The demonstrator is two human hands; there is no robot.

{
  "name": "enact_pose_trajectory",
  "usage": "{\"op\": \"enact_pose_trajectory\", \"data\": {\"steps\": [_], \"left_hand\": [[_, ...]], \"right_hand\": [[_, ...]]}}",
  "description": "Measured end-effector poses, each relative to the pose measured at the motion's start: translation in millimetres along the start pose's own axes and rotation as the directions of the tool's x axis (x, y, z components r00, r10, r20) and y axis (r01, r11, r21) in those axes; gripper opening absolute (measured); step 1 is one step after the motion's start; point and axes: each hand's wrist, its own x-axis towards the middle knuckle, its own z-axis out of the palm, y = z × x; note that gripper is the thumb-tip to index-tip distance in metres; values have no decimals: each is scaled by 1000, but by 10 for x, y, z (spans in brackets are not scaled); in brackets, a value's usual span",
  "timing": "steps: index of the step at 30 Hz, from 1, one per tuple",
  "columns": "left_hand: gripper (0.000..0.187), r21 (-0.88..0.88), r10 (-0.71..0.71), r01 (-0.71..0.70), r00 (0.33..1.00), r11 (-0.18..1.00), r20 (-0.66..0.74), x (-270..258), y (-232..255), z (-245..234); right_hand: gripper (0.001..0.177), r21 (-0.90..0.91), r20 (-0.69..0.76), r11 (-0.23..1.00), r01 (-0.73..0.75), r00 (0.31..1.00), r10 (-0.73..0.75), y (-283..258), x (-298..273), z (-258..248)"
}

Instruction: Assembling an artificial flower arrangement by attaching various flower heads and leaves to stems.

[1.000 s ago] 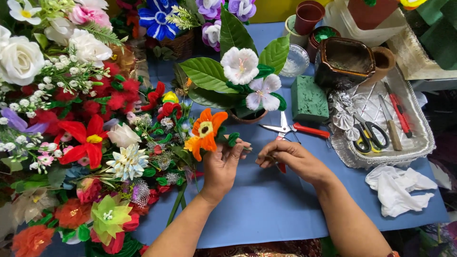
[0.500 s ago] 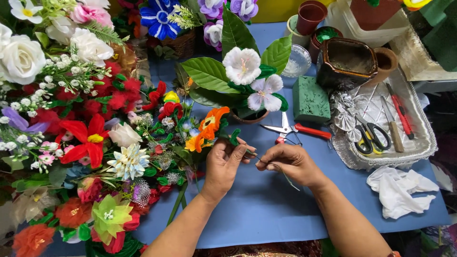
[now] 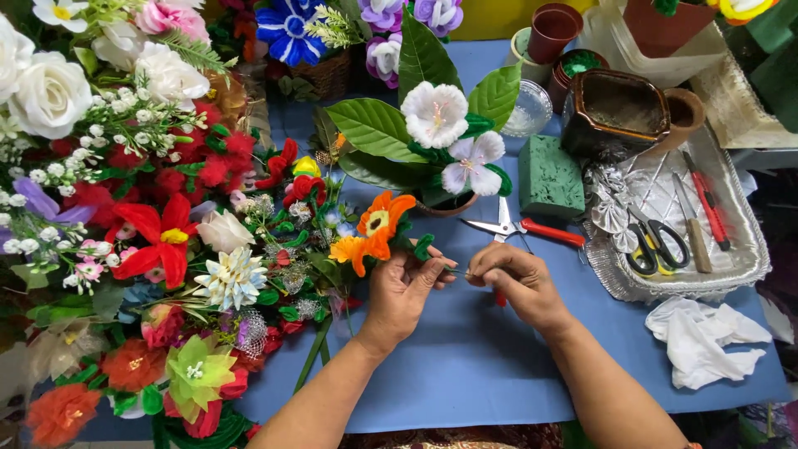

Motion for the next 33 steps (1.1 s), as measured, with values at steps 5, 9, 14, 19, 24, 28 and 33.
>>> {"op": "enact_pose_trajectory", "data": {"steps": [5, 9, 14, 19, 24, 28, 33], "left_hand": [[11, 154, 135, -138, 990, 978, 31, -26, 32, 58], [9, 384, 328, -342, 939, 858, 104, -41, 10, 41], [14, 325, 390, -398, 916, 858, 92, -84, -150, 74], [8, 649, 517, -577, 796, 495, 314, 24, 59, 14], [8, 721, 465, -518, 833, 460, 301, -38, -525, -34], [10, 737, 428, -505, 846, 449, 319, 4, -510, -77], [5, 663, 339, -429, 901, 614, 270, 29, -690, -178]], "right_hand": [[20, -151, -88, 986, -67, 995, 54, 120, -10, 0], [29, -396, -92, 915, -76, 995, 43, 209, -39, -31], [29, -597, -43, 798, -86, 996, 75, 147, -40, -19], [23, -814, 61, 581, -1, 994, 88, 142, -4, -1], [28, -911, 83, 412, -16, 972, 221, 285, -69, -37], [17, -934, 80, 355, 30, 988, 129, 343, -62, -23], [13, -944, 225, 247, 220, 974, -6, 828, -154, -155]]}}
